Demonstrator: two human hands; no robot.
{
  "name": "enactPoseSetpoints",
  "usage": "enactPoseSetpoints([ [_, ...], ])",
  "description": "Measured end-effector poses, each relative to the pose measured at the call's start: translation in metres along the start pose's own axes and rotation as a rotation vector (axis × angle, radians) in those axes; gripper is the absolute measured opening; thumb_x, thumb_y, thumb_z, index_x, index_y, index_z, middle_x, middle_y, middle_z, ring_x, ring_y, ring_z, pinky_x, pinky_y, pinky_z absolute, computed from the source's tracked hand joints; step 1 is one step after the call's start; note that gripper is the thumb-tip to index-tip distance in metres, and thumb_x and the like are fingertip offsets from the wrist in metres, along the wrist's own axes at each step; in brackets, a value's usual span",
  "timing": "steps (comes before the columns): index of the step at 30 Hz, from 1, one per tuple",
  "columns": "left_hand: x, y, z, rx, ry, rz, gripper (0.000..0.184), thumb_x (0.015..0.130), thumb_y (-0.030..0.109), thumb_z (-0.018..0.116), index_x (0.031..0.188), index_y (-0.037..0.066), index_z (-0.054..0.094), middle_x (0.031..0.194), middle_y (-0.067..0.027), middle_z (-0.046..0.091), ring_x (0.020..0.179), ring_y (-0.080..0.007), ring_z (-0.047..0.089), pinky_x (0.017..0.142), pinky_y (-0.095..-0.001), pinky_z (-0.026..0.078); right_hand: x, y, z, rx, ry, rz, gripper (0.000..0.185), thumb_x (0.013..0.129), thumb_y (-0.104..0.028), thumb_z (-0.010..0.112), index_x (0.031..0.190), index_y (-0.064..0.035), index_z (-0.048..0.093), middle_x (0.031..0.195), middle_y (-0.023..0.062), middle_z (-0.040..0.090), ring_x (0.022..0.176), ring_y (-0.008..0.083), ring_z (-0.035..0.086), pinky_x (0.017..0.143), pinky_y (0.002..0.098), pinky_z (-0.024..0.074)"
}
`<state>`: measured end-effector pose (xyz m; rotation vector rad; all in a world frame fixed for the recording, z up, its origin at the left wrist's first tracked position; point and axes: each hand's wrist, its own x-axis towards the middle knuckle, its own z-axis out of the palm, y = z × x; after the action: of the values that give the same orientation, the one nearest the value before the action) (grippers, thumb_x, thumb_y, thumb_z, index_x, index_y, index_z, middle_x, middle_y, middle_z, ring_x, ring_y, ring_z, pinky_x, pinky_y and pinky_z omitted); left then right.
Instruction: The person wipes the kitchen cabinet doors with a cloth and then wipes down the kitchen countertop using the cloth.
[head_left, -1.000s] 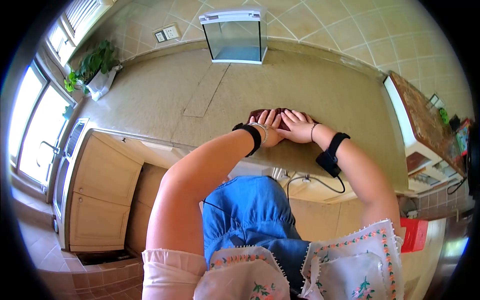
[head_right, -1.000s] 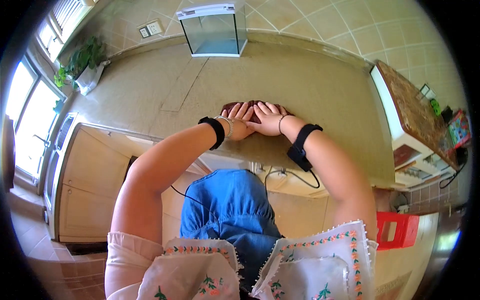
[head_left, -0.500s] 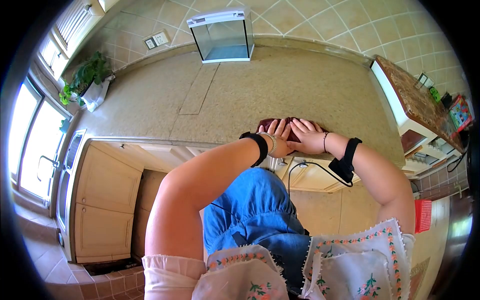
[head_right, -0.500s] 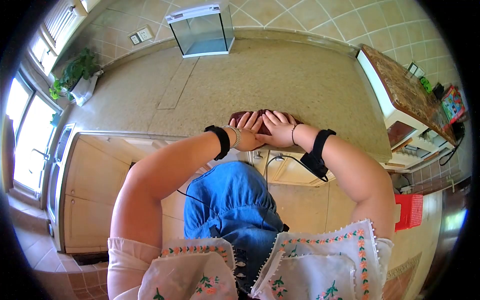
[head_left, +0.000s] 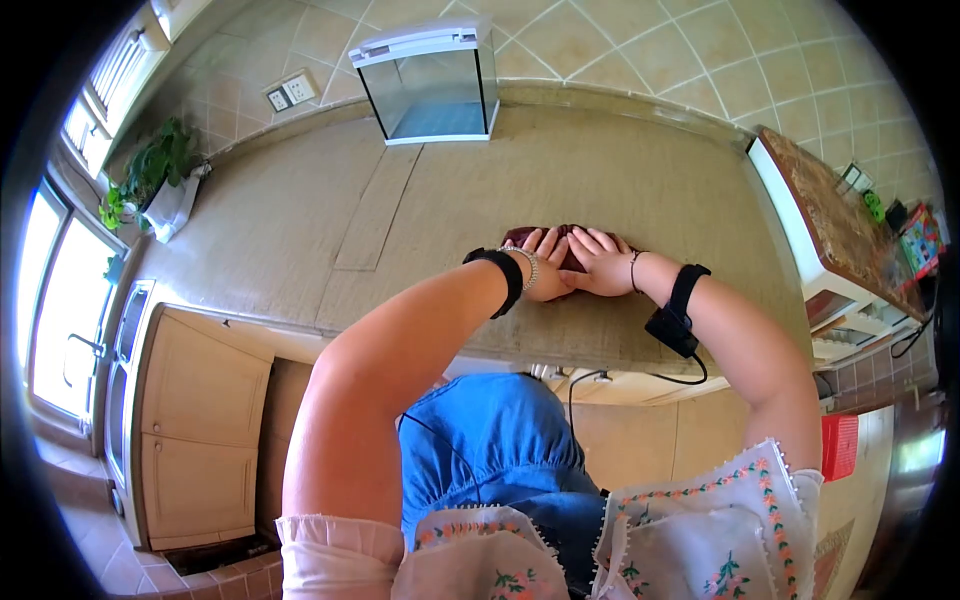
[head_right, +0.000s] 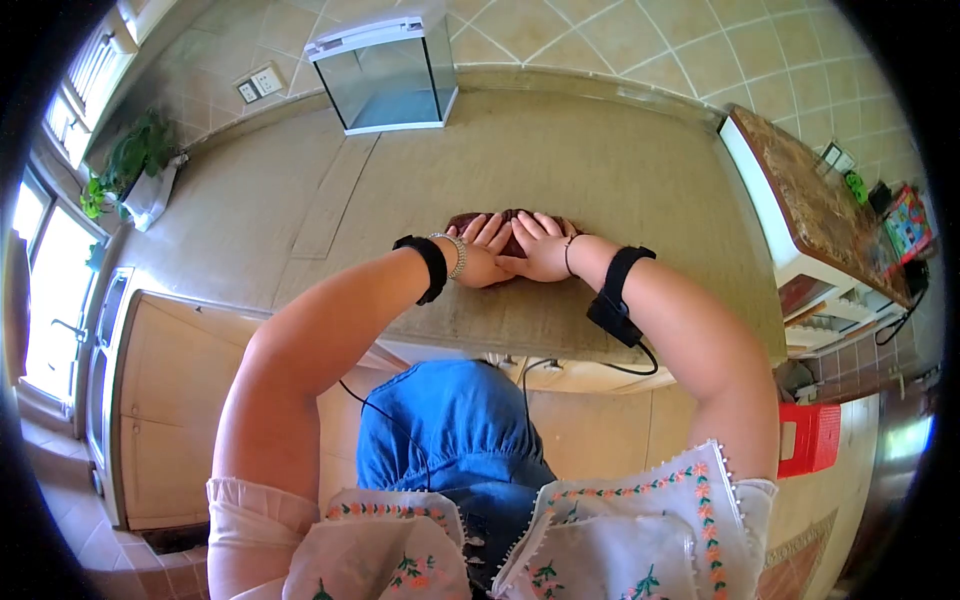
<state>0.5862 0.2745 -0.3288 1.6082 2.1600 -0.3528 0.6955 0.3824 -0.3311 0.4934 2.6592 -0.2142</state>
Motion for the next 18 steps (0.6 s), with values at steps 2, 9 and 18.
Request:
enactPoseSetpoints([
  [2,0.013,-0.008,-0.009,0.0,0.002,-0.013,0.081,0.087,0.061,0.035,0.149,0.017,0.006,0.155,-0.0054,0.001,0.142,-0.0254,0.002,0.113,-0.0496,0.01,0.015,0.007,-0.008,-0.007,-0.005,0.014,0.094,0.084,-0.073,0.026,0.147,-0.0064,0.007,0.155,0.0095,0.004,0.142,0.0265,0.003,0.112,0.0487,0.0067],
  [9,0.065,-0.038,-0.043,-0.091,0.004,-0.044,0.077,0.088,0.061,0.028,0.149,0.02,0.005,0.155,-0.0047,-0.003,0.143,-0.0256,-0.002,0.113,-0.049,0.007,0.073,0.028,-0.043,-0.006,-0.02,0.092,0.09,0.084,-0.074,0.022,0.148,-0.0127,0.005,0.155,0.0064,0.001,0.142,0.0251,0.001,0.113,0.0443,0.0065],
  [18,0.119,-0.074,-0.067,-0.064,0.06,-0.063,0.076,0.087,0.062,0.031,0.149,0.025,0.006,0.155,-0.0031,0.0,0.142,-0.0267,0.002,0.113,-0.0515,0.009,0.137,0.053,-0.072,0.061,0.01,0.114,0.096,0.081,-0.077,0.025,0.148,-0.0111,0.008,0.155,0.007,0.003,0.142,0.0272,0.002,0.113,0.0461,0.0066],
])
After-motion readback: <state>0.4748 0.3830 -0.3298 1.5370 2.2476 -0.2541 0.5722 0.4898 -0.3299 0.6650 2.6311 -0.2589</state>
